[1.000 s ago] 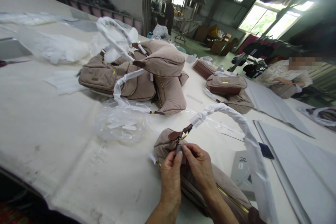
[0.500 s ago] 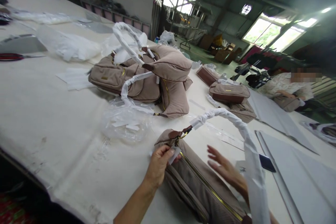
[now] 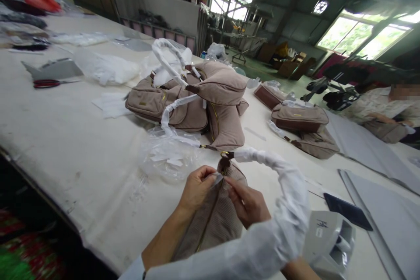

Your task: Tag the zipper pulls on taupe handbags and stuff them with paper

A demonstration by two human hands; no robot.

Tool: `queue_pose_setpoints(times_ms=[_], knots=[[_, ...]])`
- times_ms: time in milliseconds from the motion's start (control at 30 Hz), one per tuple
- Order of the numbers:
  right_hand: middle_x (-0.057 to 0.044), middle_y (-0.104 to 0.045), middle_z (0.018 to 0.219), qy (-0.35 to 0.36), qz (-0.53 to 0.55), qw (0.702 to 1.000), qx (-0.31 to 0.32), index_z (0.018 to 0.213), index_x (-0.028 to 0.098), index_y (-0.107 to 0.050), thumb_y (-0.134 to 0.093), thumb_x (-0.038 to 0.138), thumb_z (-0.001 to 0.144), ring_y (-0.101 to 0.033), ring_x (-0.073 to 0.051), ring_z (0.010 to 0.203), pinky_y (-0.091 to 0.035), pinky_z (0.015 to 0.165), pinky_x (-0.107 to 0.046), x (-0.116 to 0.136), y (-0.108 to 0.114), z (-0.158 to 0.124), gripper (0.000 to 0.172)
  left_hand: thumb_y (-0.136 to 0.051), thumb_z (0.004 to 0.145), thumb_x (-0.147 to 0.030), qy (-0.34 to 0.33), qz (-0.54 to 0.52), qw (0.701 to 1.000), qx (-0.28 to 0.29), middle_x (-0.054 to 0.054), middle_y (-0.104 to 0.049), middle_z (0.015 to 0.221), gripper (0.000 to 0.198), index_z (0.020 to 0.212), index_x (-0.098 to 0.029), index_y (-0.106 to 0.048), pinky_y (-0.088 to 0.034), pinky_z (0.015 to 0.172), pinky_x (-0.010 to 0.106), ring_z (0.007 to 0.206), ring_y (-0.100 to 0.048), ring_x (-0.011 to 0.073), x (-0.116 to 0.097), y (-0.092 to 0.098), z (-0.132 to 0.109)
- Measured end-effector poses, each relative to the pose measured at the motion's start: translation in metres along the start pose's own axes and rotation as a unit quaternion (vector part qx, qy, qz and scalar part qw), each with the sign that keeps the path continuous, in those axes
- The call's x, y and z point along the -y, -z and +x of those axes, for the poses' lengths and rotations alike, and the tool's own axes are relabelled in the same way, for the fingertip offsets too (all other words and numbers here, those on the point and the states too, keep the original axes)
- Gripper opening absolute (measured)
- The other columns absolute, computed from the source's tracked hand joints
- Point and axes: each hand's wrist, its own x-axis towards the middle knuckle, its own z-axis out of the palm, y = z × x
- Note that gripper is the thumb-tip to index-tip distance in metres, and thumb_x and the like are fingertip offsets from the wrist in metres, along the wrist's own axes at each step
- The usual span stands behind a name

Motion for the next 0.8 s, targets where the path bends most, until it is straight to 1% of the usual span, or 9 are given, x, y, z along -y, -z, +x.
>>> queue_pose_setpoints(times_ms=[67, 133, 233, 367, 533, 633, 700, 733, 800], knots=[[-0.012, -0.065, 0.105, 0.037, -0.058, 0.996, 0.056, 0.126, 0.018, -0.048, -0.037, 0.026, 0.088, -0.063, -0.023, 0.083, -0.047, 0.073, -0.033, 0.006, 0.007, 0.026, 0.041, -0.058, 0.073, -0.019, -0.049, 0.041, 0.998, -0.02, 0.0, -0.063, 0.074, 0.012, 0.085, -0.018, -0.058, -0.043, 0.068, 0.024, 0.071, -0.058, 0.0143, -0.004, -0.005, 0.0], [-0.011, -0.065, 0.104, 0.06, -0.087, 0.988, 0.115, 0.129, 0.018, -0.044, -0.038, 0.023, 0.087, -0.062, -0.022, 0.085, -0.045, 0.073, -0.032, 0.008, 0.013, 0.044, 0.043, -0.058, 0.073, -0.018, -0.079, 0.067, 0.994, -0.036, 0.0, -0.065, 0.077, 0.02, 0.093, -0.021, -0.054, -0.043, 0.071, 0.025, 0.075, -0.06, 0.0156, -0.008, -0.01, -0.001], [-0.005, -0.067, 0.082, 0.054, -0.048, 0.983, 0.166, 0.107, 0.02, -0.059, -0.04, 0.024, 0.087, -0.061, -0.017, 0.07, -0.043, 0.063, -0.025, 0.004, 0.018, 0.057, 0.027, -0.059, 0.074, -0.022, -0.084, 0.065, 0.993, -0.053, 0.0, -0.066, 0.077, 0.025, 0.098, -0.022, -0.052, -0.042, 0.074, 0.026, 0.076, -0.061, 0.0162, -0.009, -0.014, -0.003], [0.0, -0.059, 0.066, 0.002, 0.068, 0.987, 0.145, 0.083, 0.018, -0.058, -0.042, 0.025, 0.087, -0.056, -0.012, 0.058, -0.04, 0.055, -0.021, -0.006, 0.014, 0.054, 0.018, -0.064, 0.072, -0.027, -0.022, -0.036, 0.997, -0.067, 0.001, -0.064, 0.083, 0.045, 0.113, -0.022, -0.046, -0.045, 0.07, 0.025, 0.077, -0.06, 0.0161, 0.002, -0.016, -0.005], [0.0, -0.057, 0.07, -0.028, 0.155, 0.982, 0.108, 0.084, 0.018, -0.055, -0.038, 0.028, 0.09, -0.055, -0.011, 0.055, -0.042, 0.055, -0.022, -0.012, 0.008, 0.042, 0.021, -0.061, 0.074, -0.033, 0.038, -0.051, 0.998, -0.027, 0.002, -0.062, 0.072, 0.02, 0.084, -0.015, -0.063, -0.044, 0.063, 0.024, 0.067, -0.056, 0.0152, 0.016, -0.019, -0.006], [0.001, -0.057, 0.068, -0.014, 0.125, 0.985, 0.116, 0.102, 0.019, -0.054, -0.042, 0.026, 0.087, -0.054, -0.011, 0.056, -0.041, 0.056, -0.022, -0.011, 0.014, 0.039, 0.02, -0.057, 0.078, -0.031, -0.002, 0.012, 0.999, -0.038, 0.0, -0.059, 0.068, 0.016, 0.077, -0.017, -0.064, -0.041, 0.061, 0.023, 0.066, -0.053, 0.0148, 0.011, -0.024, -0.008], [0.002, -0.058, 0.068, -0.008, 0.08, 0.988, 0.131, 0.12, 0.021, -0.047, -0.049, 0.022, 0.083, -0.054, -0.012, 0.059, -0.039, 0.056, -0.022, -0.008, 0.023, 0.04, 0.037, -0.054, 0.079, -0.027, -0.038, 0.071, 0.996, -0.034, -0.001, -0.057, 0.065, 0.015, 0.072, -0.018, -0.063, -0.038, 0.06, 0.022, 0.064, -0.051, 0.0145, 0.005, -0.027, -0.008], [0.002, -0.059, 0.071, -0.005, 0.058, 0.988, 0.143, 0.122, 0.022, -0.046, -0.05, 0.021, 0.081, -0.054, -0.012, 0.062, -0.039, 0.057, -0.022, -0.008, 0.027, 0.042, 0.041, -0.053, 0.079, -0.026, -0.054, 0.096, 0.993, -0.031, -0.001, -0.057, 0.065, 0.015, 0.07, -0.018, -0.063, -0.038, 0.061, 0.022, 0.065, -0.05, 0.0146, 0.002, -0.028, -0.007], [0.0, -0.061, 0.077, 0.006, 0.021, 0.985, 0.172, 0.112, 0.022, -0.054, -0.049, 0.021, 0.082, -0.055, -0.013, 0.068, -0.04, 0.06, -0.022, -0.008, 0.034, 0.047, 0.03, -0.053, 0.079, -0.024, -0.074, 0.132, 0.988, -0.02, 0.0, -0.057, 0.066, 0.015, 0.068, -0.019, -0.062, -0.038, 0.062, 0.023, 0.066, -0.05, 0.0151, -0.002, -0.031, -0.007]])
